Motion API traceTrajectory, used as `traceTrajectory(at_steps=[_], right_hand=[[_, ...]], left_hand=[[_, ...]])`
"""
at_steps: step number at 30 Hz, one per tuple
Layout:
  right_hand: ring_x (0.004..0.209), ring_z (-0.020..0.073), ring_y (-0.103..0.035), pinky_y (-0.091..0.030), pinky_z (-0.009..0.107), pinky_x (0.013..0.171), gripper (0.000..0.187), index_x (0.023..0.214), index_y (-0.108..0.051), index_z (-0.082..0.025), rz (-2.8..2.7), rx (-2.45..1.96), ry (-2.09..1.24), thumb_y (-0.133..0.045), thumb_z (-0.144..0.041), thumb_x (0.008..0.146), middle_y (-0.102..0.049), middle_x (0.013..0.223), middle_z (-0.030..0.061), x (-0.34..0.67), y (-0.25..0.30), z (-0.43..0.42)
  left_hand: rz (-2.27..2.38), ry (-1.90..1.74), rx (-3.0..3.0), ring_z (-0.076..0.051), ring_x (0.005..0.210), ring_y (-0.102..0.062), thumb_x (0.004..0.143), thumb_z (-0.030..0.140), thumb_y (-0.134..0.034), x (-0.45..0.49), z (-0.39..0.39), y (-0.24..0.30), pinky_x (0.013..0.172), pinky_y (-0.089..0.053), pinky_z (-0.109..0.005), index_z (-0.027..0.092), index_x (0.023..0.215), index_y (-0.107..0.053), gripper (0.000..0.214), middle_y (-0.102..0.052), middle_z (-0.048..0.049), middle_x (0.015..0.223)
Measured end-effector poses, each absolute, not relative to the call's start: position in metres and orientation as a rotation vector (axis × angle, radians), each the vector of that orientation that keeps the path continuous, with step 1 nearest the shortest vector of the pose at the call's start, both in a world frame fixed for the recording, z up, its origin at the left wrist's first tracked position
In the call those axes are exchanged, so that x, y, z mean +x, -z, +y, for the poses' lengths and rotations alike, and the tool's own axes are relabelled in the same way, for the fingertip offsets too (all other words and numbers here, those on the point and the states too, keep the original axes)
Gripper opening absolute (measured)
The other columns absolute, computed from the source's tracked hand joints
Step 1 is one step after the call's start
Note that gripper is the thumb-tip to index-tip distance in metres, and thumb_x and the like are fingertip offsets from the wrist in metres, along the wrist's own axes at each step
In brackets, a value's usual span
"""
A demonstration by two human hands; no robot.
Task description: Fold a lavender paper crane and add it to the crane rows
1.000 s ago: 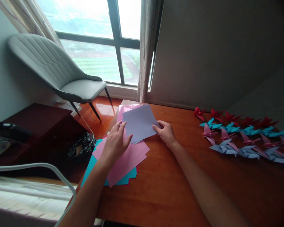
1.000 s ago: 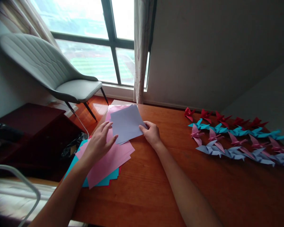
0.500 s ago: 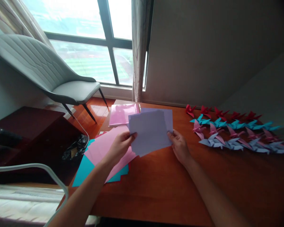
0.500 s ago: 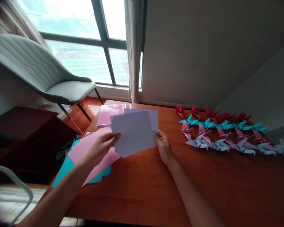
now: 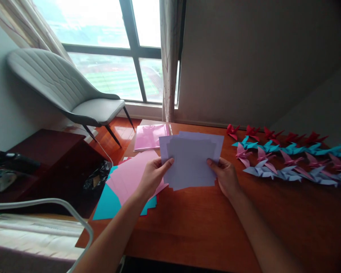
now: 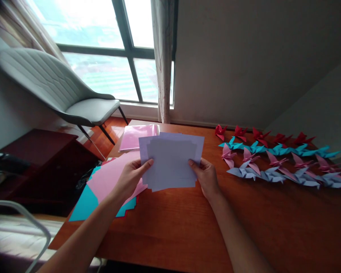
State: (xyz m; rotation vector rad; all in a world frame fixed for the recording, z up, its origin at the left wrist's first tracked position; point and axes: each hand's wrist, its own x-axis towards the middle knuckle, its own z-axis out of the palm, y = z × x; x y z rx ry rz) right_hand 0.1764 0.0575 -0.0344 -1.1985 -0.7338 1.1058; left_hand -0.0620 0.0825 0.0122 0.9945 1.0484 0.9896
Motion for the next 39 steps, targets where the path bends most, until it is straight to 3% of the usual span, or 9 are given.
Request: traceTrajectory(at_steps=[5, 9, 13, 16, 20, 23, 25, 32, 39], right_hand=[[0.087, 0.0244, -0.071, -0.057, 0.042, 0.085, 0.037, 0.091, -0.079, -0.021, -0.740, -1.233, -1.060, -0.088, -0.043, 0.063, -0.080, 0.096, 0.0055, 0.178, 0.037, 0.059], [0.089, 0.0224, -0.071, -0.056, 0.039, 0.087, 0.033, 0.090, -0.079, -0.023, -0.705, -1.230, -1.039, -0.088, -0.042, 0.064, -0.080, 0.095, 0.0037, 0.179, 0.037, 0.060], [0.086, 0.0232, -0.070, -0.056, 0.039, 0.084, 0.032, 0.088, -0.079, -0.023, -0.767, -1.282, -1.020, -0.086, -0.045, 0.065, -0.079, 0.093, 0.0034, 0.177, 0.034, 0.057], [0.085, 0.0253, -0.070, -0.056, 0.041, 0.082, 0.033, 0.090, -0.078, -0.022, -0.898, -1.327, -1.034, -0.084, -0.047, 0.068, -0.078, 0.093, 0.0047, 0.173, 0.031, 0.051], [0.103, 0.0282, -0.067, -0.052, 0.044, 0.095, 0.032, 0.100, -0.074, -0.022, -1.071, -1.261, -1.027, -0.080, -0.043, 0.075, -0.075, 0.106, 0.0074, 0.167, 0.027, 0.046], [0.116, 0.0292, -0.062, -0.049, 0.045, 0.102, 0.051, 0.120, -0.063, -0.026, -1.081, -1.145, -0.963, -0.081, -0.041, 0.075, -0.068, 0.122, 0.0089, 0.162, 0.023, 0.046], [0.113, 0.0290, -0.064, -0.050, 0.046, 0.100, 0.060, 0.128, -0.056, -0.028, -1.074, -1.134, -0.985, -0.079, -0.043, 0.075, -0.066, 0.123, 0.0093, 0.159, 0.021, 0.045], [0.112, 0.0257, -0.063, -0.049, 0.041, 0.100, 0.046, 0.117, -0.057, -0.027, -1.049, -1.225, -0.922, -0.076, -0.043, 0.078, -0.066, 0.118, 0.0063, 0.157, 0.022, 0.038], [0.089, 0.0246, -0.068, -0.054, 0.038, 0.081, 0.024, 0.100, -0.061, -0.023, -1.266, -1.437, -0.811, -0.063, -0.043, 0.088, -0.071, 0.095, 0.0055, 0.166, 0.031, 0.045]], left_hand=[[1.008, -0.986, 0.999, -0.020, 0.075, -0.068, 0.074, 0.051, -0.079, -0.067, 0.083, -0.012, 0.069, -0.052, -0.027, 0.013, 0.093, -0.079, 0.043, -0.077, -0.0078, 0.083], [1.011, -1.047, 0.973, -0.018, 0.071, -0.066, 0.076, 0.050, -0.077, -0.070, 0.085, -0.011, 0.064, -0.050, -0.025, 0.011, 0.096, -0.078, 0.044, -0.077, -0.0080, 0.084], [1.027, -1.092, 1.057, -0.020, 0.080, -0.068, 0.082, 0.051, -0.071, -0.069, 0.085, -0.013, 0.070, -0.052, -0.026, 0.013, 0.106, -0.075, 0.045, -0.077, -0.0080, 0.093], [1.068, -1.025, 1.125, -0.022, 0.086, -0.068, 0.076, 0.046, -0.078, -0.067, 0.082, -0.011, 0.074, -0.052, -0.028, 0.013, 0.104, -0.075, 0.043, -0.077, -0.0075, 0.095], [1.105, -0.991, 1.147, -0.020, 0.075, -0.065, 0.072, 0.041, -0.080, -0.065, 0.077, -0.004, 0.070, -0.051, -0.029, 0.012, 0.086, -0.075, 0.032, -0.075, -0.0047, 0.083], [1.063, -1.063, 1.145, -0.019, 0.078, -0.064, 0.074, 0.038, -0.079, -0.063, 0.075, -0.003, 0.076, -0.052, -0.031, 0.014, 0.086, -0.075, 0.028, -0.074, -0.0035, 0.084], [1.043, -1.089, 1.169, -0.020, 0.082, -0.065, 0.074, 0.036, -0.079, -0.063, 0.074, -0.005, 0.080, -0.053, -0.033, 0.014, 0.090, -0.075, 0.027, -0.074, -0.0038, 0.089], [0.970, -1.068, 1.329, -0.020, 0.087, -0.065, 0.075, 0.032, -0.079, -0.066, 0.074, -0.013, 0.077, -0.053, -0.028, 0.017, 0.103, -0.073, 0.032, -0.073, -0.0051, 0.094], [1.088, -0.950, 1.497, -0.021, 0.081, -0.063, 0.083, 0.037, -0.069, -0.066, 0.077, 0.000, 0.074, -0.050, -0.030, 0.014, 0.088, -0.074, 0.024, -0.072, -0.0047, 0.085]])
